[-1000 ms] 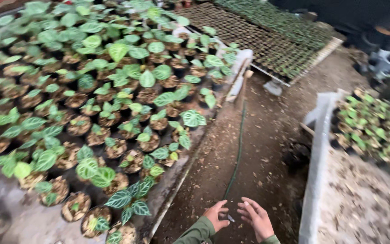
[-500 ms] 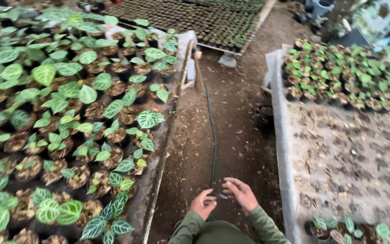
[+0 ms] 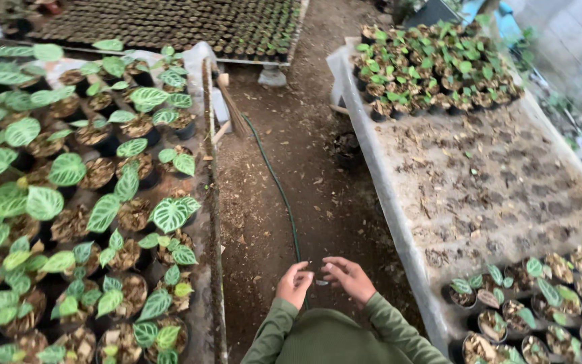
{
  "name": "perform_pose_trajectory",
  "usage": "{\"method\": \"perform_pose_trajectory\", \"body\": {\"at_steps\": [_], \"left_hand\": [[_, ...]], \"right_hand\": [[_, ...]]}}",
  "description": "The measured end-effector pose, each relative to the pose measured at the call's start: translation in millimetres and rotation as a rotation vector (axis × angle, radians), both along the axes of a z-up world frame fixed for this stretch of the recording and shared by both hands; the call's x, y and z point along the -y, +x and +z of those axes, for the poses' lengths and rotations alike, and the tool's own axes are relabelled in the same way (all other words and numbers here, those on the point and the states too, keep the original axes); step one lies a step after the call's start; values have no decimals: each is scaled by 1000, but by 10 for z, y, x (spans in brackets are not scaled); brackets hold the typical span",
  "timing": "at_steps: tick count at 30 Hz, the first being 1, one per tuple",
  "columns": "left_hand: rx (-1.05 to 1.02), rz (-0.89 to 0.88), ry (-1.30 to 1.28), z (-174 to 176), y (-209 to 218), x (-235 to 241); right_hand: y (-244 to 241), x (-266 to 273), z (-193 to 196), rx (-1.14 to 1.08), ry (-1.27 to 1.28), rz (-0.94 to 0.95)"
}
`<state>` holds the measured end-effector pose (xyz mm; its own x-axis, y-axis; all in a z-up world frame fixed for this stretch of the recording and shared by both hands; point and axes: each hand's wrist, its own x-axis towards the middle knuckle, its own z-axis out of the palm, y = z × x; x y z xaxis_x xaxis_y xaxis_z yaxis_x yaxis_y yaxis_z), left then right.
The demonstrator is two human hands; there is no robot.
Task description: The person repeatedly picks up small potted plants from a long tray, walks to a different section, and places them into empty spots among other plants. The task involves moving individual pots one by one to fill gaps in the arrangement.
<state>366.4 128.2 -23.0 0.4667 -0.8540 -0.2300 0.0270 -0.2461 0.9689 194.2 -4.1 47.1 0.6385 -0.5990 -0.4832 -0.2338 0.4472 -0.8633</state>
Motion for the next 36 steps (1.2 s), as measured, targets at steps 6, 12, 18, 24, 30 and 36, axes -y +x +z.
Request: {"method": "perform_pose_trajectory", "body": {"at_steps": [6, 12, 18, 24, 30, 36], "left_hand": [[2, -38, 4, 135, 601, 351], [-76, -118, 23, 167, 1018, 529], [-76, -181, 45, 83, 1212, 611], [-82, -247, 11, 18, 1226, 936], [-21, -247, 3, -53, 1317, 1294], [-13, -232, -14, -62, 1128, 1914]], "right_hand": [[458, 96, 64, 84, -20, -78], [769, 133, 146, 29, -18, -190], [790, 189, -26, -14, -72, -241], [773, 306, -107, -16, -18, -385], [775, 688, -307, 166, 20, -516], [579, 1376, -260, 104, -58, -555]]}}
